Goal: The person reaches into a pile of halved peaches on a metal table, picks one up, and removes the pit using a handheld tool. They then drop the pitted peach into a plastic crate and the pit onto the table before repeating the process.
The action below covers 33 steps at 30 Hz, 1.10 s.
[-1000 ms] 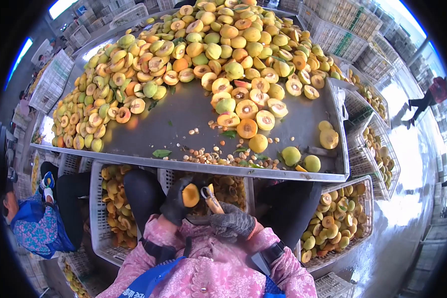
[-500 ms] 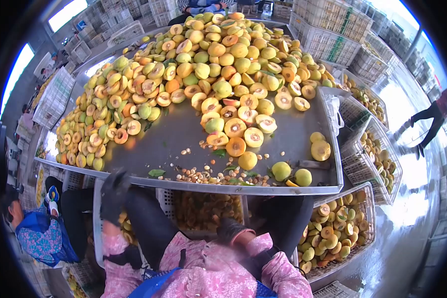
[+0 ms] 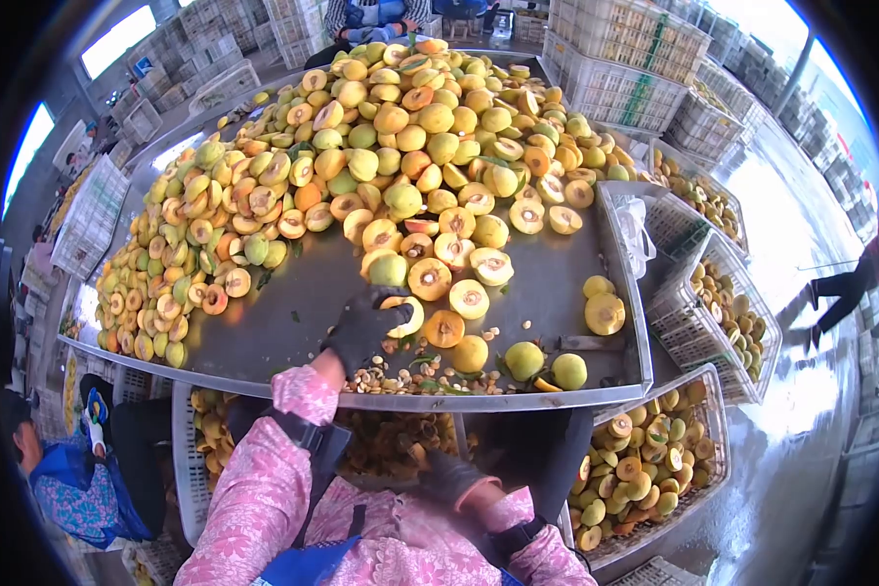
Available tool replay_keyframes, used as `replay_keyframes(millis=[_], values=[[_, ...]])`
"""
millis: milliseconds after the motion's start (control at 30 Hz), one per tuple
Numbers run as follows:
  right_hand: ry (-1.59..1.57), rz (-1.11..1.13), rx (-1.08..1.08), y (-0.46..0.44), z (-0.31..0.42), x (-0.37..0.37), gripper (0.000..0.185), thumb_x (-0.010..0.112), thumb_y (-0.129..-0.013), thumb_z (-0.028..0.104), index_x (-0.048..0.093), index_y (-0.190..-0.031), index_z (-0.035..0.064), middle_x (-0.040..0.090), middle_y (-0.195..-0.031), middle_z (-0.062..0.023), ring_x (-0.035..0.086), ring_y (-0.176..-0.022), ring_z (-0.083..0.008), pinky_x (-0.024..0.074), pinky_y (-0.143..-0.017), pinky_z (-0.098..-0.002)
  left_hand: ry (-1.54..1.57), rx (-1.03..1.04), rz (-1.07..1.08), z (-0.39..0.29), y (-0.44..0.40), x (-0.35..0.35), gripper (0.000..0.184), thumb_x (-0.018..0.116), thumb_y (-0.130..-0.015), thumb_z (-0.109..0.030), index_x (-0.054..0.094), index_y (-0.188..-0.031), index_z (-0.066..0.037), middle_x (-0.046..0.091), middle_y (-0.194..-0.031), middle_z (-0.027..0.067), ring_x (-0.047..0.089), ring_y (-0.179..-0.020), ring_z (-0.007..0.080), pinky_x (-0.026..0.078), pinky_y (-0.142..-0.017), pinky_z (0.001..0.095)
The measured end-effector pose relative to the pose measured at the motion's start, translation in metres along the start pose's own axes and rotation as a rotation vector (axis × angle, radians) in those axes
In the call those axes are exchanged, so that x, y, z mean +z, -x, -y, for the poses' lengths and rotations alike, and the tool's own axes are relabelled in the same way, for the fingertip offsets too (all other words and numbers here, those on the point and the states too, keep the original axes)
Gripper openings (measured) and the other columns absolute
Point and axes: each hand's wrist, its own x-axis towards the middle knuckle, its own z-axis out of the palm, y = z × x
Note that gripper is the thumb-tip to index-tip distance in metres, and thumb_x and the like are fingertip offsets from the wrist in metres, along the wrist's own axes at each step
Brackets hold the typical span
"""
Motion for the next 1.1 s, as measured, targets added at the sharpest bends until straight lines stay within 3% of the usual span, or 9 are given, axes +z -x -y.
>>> replay_keyframes(millis=[33, 267, 400, 533, 633, 767, 867, 933, 1100], values=[[-0.011, 0.046, 0.026, 0.005, 0.019, -0.016, 0.033, 0.060, -0.083, 0.016, 0.052, -0.111, -0.0003, 0.059, -0.090, -0.0168, 0.057, -0.079, -0.0277, 0.0451, -0.070, -0.0363, 0.226, -0.328, 0.080, -0.050, 0.021, -0.007, 0.030, 0.070, -0.075, -0.017, 0.063, -0.098, -0.001, 0.065, -0.088, 0.0046, 0.060, -0.081, 0.0121, 0.050, -0.071, 0.0290], [-0.809, -0.114, 0.002, 0.042, 0.089, -0.065, 0.032, 0.063, -0.083, 0.011, 0.050, -0.111, 0.0049, 0.055, -0.085, -0.0006, 0.052, -0.075, -0.0093, 0.0458, -0.064, -0.0250, 0.216, -0.217, 0.270, -0.083, 0.096, -0.038, 0.027, 0.064, -0.081, -0.017, 0.063, -0.102, 0.000, 0.064, -0.093, 0.0042, 0.058, -0.085, 0.0115, 0.047, -0.080, 0.0262], [-0.750, -0.268, -0.208, 0.019, 0.111, -0.060, 0.042, 0.064, -0.083, 0.012, 0.047, -0.121, 0.0071, 0.056, -0.092, -0.0027, 0.052, -0.065, -0.0079, 0.0460, -0.056, -0.0225, 0.490, -0.262, 0.278, -0.089, 0.133, -0.022, 0.027, 0.059, -0.085, -0.016, 0.063, -0.106, 0.001, 0.064, -0.098, 0.0057, 0.058, -0.089, 0.0122, 0.046, -0.082, 0.0260], [-1.088, -0.239, -0.186, 0.011, 0.141, -0.042, 0.050, 0.064, -0.082, 0.013, 0.040, -0.126, 0.0088, 0.057, -0.094, -0.0032, 0.056, -0.063, -0.0099, 0.0468, -0.050, -0.0229, 0.025, 0.312, -0.003, -0.093, 0.162, -0.004, 0.033, 0.051, -0.090, -0.015, 0.052, -0.117, 0.005, 0.058, -0.113, 0.0107, 0.054, -0.103, 0.0162, 0.044, -0.090, 0.0285], [-1.280, -0.192, -0.113, 0.008, 0.148, -0.031, 0.053, 0.064, -0.083, 0.012, 0.037, -0.129, 0.0107, 0.058, -0.093, -0.0019, 0.056, -0.064, -0.0085, 0.0460, -0.050, -0.0210, 0.503, 0.172, 0.024, -0.070, 0.166, 0.005, 0.035, 0.047, -0.093, -0.014, 0.044, -0.123, 0.004, 0.054, -0.118, 0.0124, 0.052, -0.108, 0.0193, 0.041, -0.095, 0.0322], [-0.824, -0.239, -0.184, 0.009, 0.126, -0.031, 0.053, 0.063, -0.083, 0.013, 0.037, -0.129, 0.0102, 0.060, -0.095, -0.0037, 0.057, -0.067, -0.0097, 0.0461, -0.052, -0.0223, 0.603, 0.098, -0.039, -0.073, 0.172, 0.003, 0.044, 0.056, -0.087, -0.003, 0.037, -0.127, 0.003, 0.054, -0.117, 0.0138, 0.051, -0.110, 0.0209, 0.041, -0.097, 0.0342], [-0.419, -0.318, -0.230, 0.019, 0.127, -0.037, 0.048, 0.061, -0.084, 0.012, 0.038, -0.126, 0.0050, 0.059, -0.098, -0.0099, 0.059, -0.077, -0.0178, 0.0472, -0.063, -0.0296, 1.504, -0.280, 0.004, -0.054, 0.158, -0.002, 0.054, 0.061, -0.080, 0.004, 0.036, -0.127, 0.003, 0.054, -0.116, 0.0150, 0.052, -0.110, 0.0215, 0.043, -0.096, 0.0336], [-0.199, -0.347, -0.332, 0.038, 0.141, -0.041, 0.041, 0.059, -0.085, 0.012, 0.042, -0.120, -0.0028, 0.056, -0.102, -0.0175, 0.056, -0.092, -0.0268, 0.0453, -0.079, -0.0352, 1.206, -0.098, -0.030, -0.054, 0.164, 0.002, 0.048, 0.060, -0.082, 0.000, 0.038, -0.125, 0.003, 0.054, -0.115, 0.0153, 0.054, -0.108, 0.0213, 0.044, -0.095, 0.0335], [0.019, -0.193, -0.167, 0.045, 0.155, -0.047, 0.050, 0.057, -0.085, 0.012, 0.036, -0.129, 0.0039, 0.053, -0.105, -0.0225, 0.058, -0.089, -0.0347, 0.0465, -0.076, -0.0380, 0.692, 0.148, -0.115, -0.067, 0.175, 0.006, 0.038, 0.055, -0.089, -0.010, 0.041, -0.122, 0.004, 0.055, -0.114, 0.0153, 0.056, -0.103, 0.0204, 0.044, -0.093, 0.0326]])
